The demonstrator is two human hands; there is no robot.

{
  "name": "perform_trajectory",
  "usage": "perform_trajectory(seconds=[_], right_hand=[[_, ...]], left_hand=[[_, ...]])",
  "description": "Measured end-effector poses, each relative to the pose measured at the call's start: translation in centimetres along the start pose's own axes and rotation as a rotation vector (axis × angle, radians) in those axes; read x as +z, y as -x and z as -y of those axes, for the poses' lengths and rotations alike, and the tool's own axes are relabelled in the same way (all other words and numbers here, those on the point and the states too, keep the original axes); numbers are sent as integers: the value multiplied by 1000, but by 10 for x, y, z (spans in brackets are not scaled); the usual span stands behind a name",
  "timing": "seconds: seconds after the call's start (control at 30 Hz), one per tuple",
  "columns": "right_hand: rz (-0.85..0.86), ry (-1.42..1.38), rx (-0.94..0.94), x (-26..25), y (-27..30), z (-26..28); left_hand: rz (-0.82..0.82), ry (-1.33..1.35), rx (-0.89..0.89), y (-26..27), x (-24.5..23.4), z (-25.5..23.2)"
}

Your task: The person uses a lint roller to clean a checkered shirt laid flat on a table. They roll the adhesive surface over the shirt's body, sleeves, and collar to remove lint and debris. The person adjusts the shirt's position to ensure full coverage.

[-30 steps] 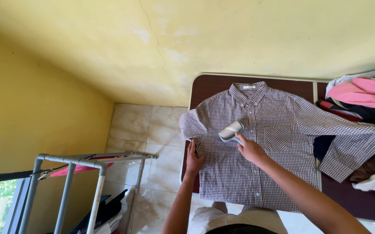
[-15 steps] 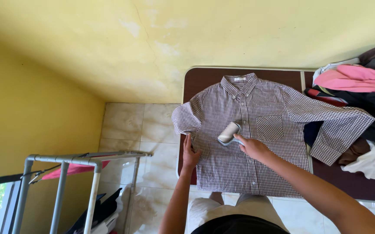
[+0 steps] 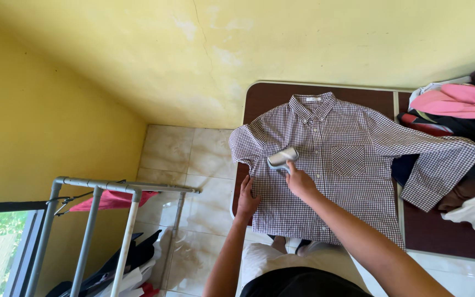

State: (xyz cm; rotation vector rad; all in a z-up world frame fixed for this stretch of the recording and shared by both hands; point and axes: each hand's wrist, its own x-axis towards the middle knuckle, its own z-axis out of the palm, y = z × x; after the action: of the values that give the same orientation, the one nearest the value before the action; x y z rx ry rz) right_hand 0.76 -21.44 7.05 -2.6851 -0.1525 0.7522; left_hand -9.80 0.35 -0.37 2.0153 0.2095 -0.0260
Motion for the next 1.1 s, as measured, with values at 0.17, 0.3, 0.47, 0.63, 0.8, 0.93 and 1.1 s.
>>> perform_trajectory(seconds=[0.17, 0.3, 0.47, 0.63, 0.8, 0.93, 1.1], right_hand=[[36, 4, -20, 15, 96, -40], [62, 56, -113, 30, 133, -79], [106, 129, -127, 31, 120, -79], [26, 204, -161, 23, 52, -32], [-25, 166, -137, 24, -38, 4], [-122, 71, -135, 38, -48, 13], [-18, 82, -65, 47, 41, 0]], left_hand=[[-14, -66, 66, 2, -5, -6], [8, 29, -153, 17, -3, -10], [-57, 38, -113, 28, -1, -7], [-203, 11, -19, 32, 5, -10], [-198, 89, -87, 56, 12, -12], [-202, 75, -26, 66, 11, -5], [-203, 72, 16, 69, 11, 8]])
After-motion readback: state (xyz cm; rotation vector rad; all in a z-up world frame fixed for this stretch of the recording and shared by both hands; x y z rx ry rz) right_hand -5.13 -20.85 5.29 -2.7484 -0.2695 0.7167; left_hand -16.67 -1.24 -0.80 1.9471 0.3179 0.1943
